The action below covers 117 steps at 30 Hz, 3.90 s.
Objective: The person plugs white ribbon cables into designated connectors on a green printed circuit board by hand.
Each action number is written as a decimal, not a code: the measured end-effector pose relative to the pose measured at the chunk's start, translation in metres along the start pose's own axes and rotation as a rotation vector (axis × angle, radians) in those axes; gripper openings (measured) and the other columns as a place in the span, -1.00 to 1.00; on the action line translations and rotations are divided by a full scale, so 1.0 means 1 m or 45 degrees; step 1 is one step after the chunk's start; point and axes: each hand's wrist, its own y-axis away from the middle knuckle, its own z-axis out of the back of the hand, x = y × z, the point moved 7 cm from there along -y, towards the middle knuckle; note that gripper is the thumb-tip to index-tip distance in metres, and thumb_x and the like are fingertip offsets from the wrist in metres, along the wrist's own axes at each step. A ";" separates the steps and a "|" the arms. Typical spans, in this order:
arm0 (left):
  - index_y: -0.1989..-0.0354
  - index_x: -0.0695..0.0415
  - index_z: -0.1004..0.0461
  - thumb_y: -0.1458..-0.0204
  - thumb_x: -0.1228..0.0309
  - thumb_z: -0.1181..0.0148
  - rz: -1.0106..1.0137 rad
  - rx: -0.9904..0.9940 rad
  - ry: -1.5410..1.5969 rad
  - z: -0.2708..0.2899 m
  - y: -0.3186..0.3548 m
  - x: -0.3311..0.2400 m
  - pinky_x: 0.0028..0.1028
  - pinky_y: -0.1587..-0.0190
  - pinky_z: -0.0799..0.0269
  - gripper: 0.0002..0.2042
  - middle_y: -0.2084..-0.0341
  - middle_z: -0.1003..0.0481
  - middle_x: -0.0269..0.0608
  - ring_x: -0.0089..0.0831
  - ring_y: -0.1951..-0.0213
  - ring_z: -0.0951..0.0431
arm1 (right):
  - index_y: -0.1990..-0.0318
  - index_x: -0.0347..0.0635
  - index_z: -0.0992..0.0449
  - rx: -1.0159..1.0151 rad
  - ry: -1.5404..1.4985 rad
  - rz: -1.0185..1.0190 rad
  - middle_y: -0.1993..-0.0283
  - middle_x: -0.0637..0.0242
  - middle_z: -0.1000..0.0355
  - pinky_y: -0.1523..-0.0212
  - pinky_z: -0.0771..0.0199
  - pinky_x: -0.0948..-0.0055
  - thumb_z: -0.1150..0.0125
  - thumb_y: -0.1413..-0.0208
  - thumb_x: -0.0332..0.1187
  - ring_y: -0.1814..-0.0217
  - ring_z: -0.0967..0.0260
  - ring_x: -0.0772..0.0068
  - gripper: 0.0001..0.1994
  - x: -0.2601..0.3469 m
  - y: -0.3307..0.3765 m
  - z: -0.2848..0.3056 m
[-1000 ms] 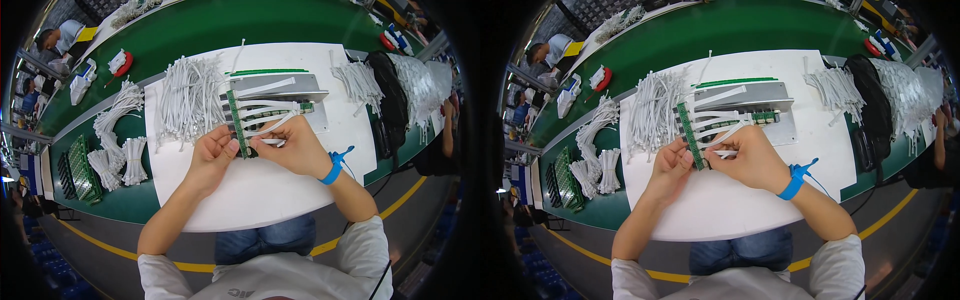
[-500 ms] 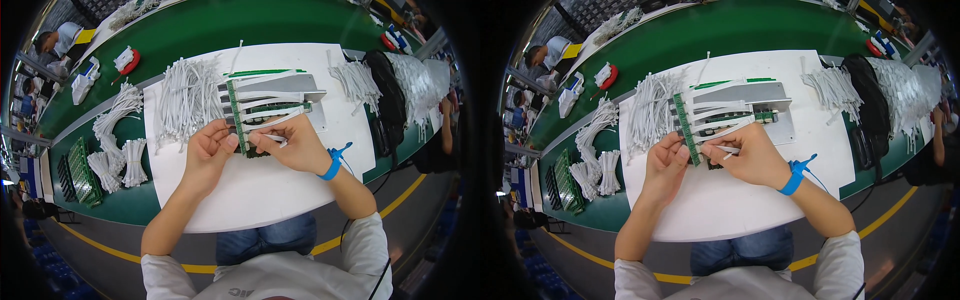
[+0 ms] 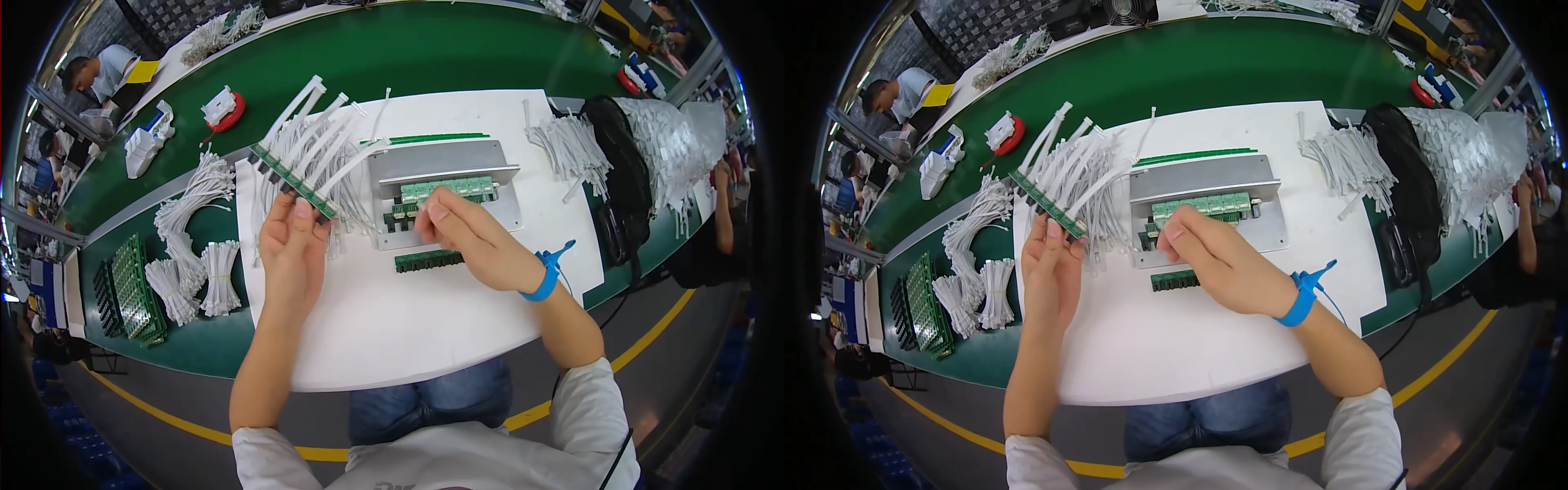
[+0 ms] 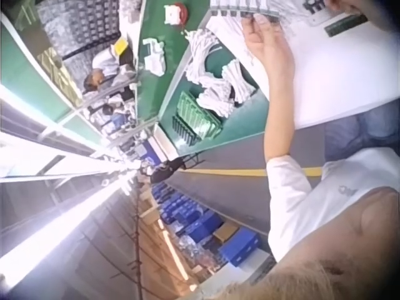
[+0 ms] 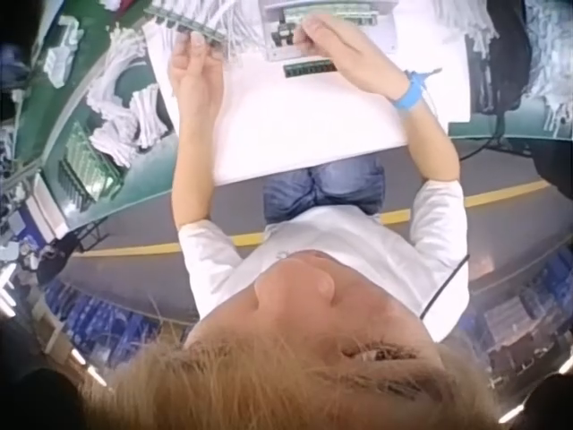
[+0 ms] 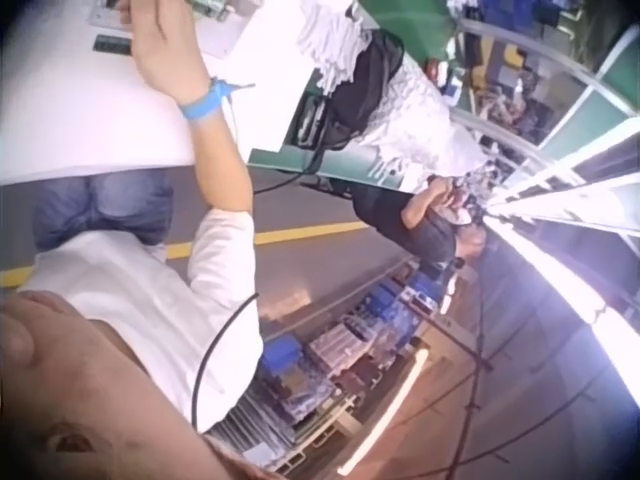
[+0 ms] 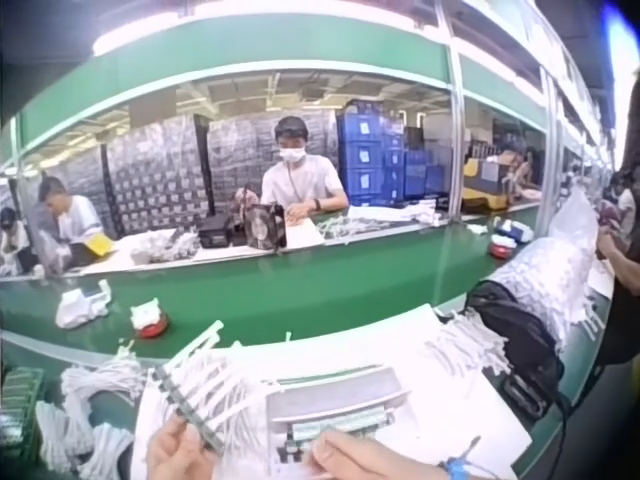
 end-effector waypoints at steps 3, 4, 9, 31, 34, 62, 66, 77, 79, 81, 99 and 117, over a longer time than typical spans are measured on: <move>-0.06 0.15 -0.24 -0.16 0.50 -0.10 0.096 0.013 -0.077 -0.007 0.003 0.012 -0.42 -0.02 -0.33 -0.69 0.03 -0.42 -0.23 -0.50 0.02 -0.41 | 0.31 -0.29 -0.35 -0.052 0.080 0.186 0.43 0.27 -0.36 0.35 -0.32 0.50 0.06 -0.27 -0.45 0.42 -0.27 0.44 -0.87 0.007 0.000 0.004; -0.07 0.14 -0.23 -0.15 0.51 -0.10 0.119 0.026 -0.099 -0.012 0.005 0.015 -0.43 0.00 -0.34 -0.68 0.02 -0.41 -0.23 -0.50 0.02 -0.40 | 0.31 -0.30 -0.36 -0.058 0.189 0.272 0.45 0.25 -0.37 0.38 -0.32 0.48 0.04 -0.26 -0.45 0.45 -0.28 0.44 -0.88 0.013 0.000 0.003; -0.11 0.18 -0.14 -0.16 0.52 -0.07 0.237 0.137 -0.143 -0.028 0.014 0.031 -0.44 0.13 -0.40 -0.63 0.03 -0.38 -0.13 -0.46 0.12 -0.41 | 0.31 -0.32 -0.43 -0.113 0.368 0.192 0.50 0.15 -0.39 0.48 -0.31 0.41 -0.06 -0.18 -0.49 0.54 -0.32 0.35 -0.92 0.010 -0.003 -0.002; -0.03 0.25 -0.21 -0.17 0.57 -0.04 0.376 0.201 -0.201 -0.030 0.019 0.035 -0.57 0.32 -0.34 -0.72 0.11 -0.41 -0.14 -0.57 0.35 -0.40 | 0.24 -0.27 -0.46 -0.138 0.533 0.372 0.30 0.25 -0.40 0.40 -0.40 0.45 -0.16 -0.08 -0.55 0.35 -0.40 0.31 -0.90 0.005 0.001 -0.016; -0.03 0.25 -0.21 -0.17 0.57 -0.03 0.363 0.198 -0.160 -0.028 0.015 0.031 -0.55 0.31 -0.34 -0.73 0.11 -0.40 -0.14 -0.55 0.33 -0.41 | 0.21 -0.27 -0.46 -0.122 0.757 0.513 0.31 0.23 -0.40 0.43 -0.41 0.45 -0.12 -0.11 -0.56 0.38 -0.41 0.34 -0.90 0.010 0.002 -0.017; 0.00 0.29 -0.28 -0.23 0.48 0.02 0.337 0.293 -0.428 -0.028 0.017 0.038 -0.54 0.25 -0.38 -0.78 0.23 -0.45 -0.21 -0.57 0.32 -0.43 | 0.25 -0.34 -0.51 -0.137 0.209 0.060 0.41 0.34 -0.51 0.48 -0.48 0.61 -0.18 -0.13 -0.50 0.44 -0.47 0.59 -0.91 -0.016 0.000 -0.016; -0.02 0.29 -0.25 -0.26 0.43 0.07 0.313 0.207 -0.338 -0.025 0.016 0.035 -0.55 0.27 -0.39 -0.76 0.27 -0.46 -0.18 -0.54 0.34 -0.44 | 0.28 -0.38 -0.51 -0.093 -0.160 -0.294 0.46 0.28 -0.51 0.43 -0.48 0.59 -0.18 -0.12 -0.50 0.46 -0.47 0.55 -0.90 -0.017 -0.001 -0.018; 0.00 0.10 -0.04 -0.29 0.38 0.13 0.346 0.424 -0.573 -0.039 0.026 0.032 -0.61 0.43 -0.30 -0.78 0.45 -0.41 -0.24 -0.59 0.50 -0.34 | 0.35 -0.40 -0.57 -0.144 -0.146 -0.138 0.40 0.37 -0.51 0.39 -0.46 0.70 -0.27 0.02 -0.52 0.39 -0.41 0.72 -0.90 -0.022 0.000 -0.010; 0.00 0.10 -0.04 -0.29 0.38 0.12 0.347 0.435 -0.589 -0.040 0.026 0.033 -0.62 0.42 -0.29 -0.78 0.45 -0.41 -0.25 -0.60 0.50 -0.33 | 0.36 -0.40 -0.57 -0.127 -0.121 -0.153 0.39 0.37 -0.52 0.37 -0.48 0.69 -0.28 0.04 -0.53 0.38 -0.41 0.71 -0.90 -0.023 0.000 -0.010; 0.00 0.09 -0.04 -0.29 0.38 0.12 0.349 0.446 -0.605 -0.041 0.026 0.033 -0.62 0.42 -0.28 -0.78 0.45 -0.41 -0.25 -0.61 0.49 -0.31 | 0.38 -0.40 -0.58 -0.167 -0.147 -0.171 0.39 0.37 -0.52 0.35 -0.50 0.69 -0.31 0.07 -0.53 0.37 -0.42 0.70 -0.90 -0.022 0.001 -0.008; 0.05 0.11 -0.06 -0.30 0.37 0.17 0.379 0.473 -0.575 -0.048 0.028 0.031 -0.67 0.43 -0.18 -0.84 0.39 -0.40 -0.30 -0.66 0.46 -0.25 | 0.32 -0.36 -0.55 -0.103 -0.145 -0.213 0.36 0.37 -0.52 0.33 -0.50 0.69 -0.33 0.10 -0.53 0.36 -0.42 0.69 -0.85 -0.024 0.000 -0.008; 0.08 0.12 -0.09 -0.30 0.37 0.17 0.388 0.505 -0.556 -0.049 0.029 0.032 -0.70 0.42 -0.14 -0.85 0.37 -0.42 -0.33 -0.67 0.46 -0.21 | 0.33 -0.34 -0.55 -0.084 -0.167 -0.200 0.36 0.39 -0.50 0.36 -0.46 0.73 -0.29 0.09 -0.58 0.35 -0.37 0.74 -0.87 -0.018 0.001 -0.009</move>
